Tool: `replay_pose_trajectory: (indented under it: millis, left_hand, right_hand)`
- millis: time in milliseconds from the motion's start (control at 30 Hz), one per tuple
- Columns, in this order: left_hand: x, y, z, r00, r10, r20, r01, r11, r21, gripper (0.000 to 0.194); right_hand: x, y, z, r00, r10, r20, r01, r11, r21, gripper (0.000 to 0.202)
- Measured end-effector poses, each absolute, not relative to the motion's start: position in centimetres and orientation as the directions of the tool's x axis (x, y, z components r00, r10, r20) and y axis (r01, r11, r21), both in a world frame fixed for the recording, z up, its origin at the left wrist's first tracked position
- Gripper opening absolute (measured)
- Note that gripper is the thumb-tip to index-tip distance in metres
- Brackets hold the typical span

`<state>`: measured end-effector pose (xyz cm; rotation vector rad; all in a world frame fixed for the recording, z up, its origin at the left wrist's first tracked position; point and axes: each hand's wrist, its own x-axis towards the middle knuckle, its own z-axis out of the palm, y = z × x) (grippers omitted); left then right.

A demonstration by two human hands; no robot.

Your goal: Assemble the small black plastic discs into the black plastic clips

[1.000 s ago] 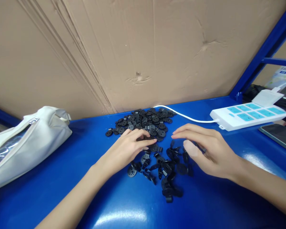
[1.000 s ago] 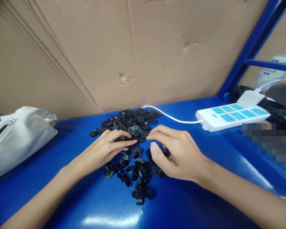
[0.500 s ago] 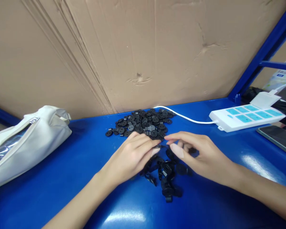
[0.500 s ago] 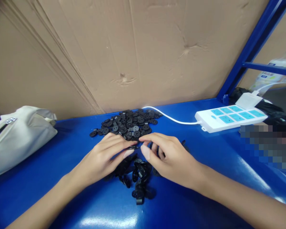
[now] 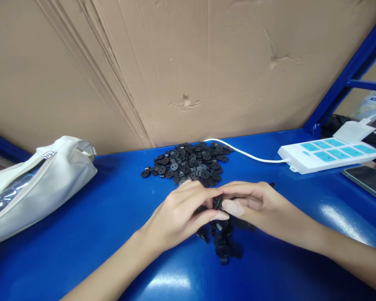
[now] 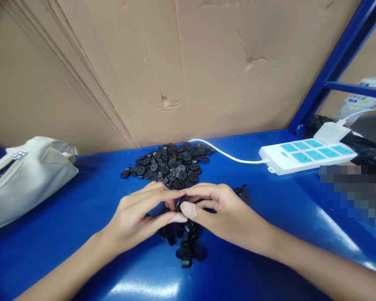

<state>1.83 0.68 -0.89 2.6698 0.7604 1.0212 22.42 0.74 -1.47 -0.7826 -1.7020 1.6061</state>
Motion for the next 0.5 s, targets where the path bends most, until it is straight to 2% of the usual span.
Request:
replay_pose_trajectory:
  millis: [333, 500]
  left_hand:
    - [1.94, 0.24, -1.04, 0.664, 0.498, 0.557, 0.382, -0.867, 0.32, 0.031]
    - [2.06, 0.22, -1.11, 0.684, 0.479, 0.55, 0.384, -0.877, 0.288, 0.033]
  right_hand:
    - [22.07, 0.09, -1.67, -0.61, 0.793, 0.008, -0.028, -0.011, -1.0, 0.022]
    - [22.26, -0.07, -2.31, -0.527, 0.849, 0.036, 0.04, 0.068, -0.997, 0.031]
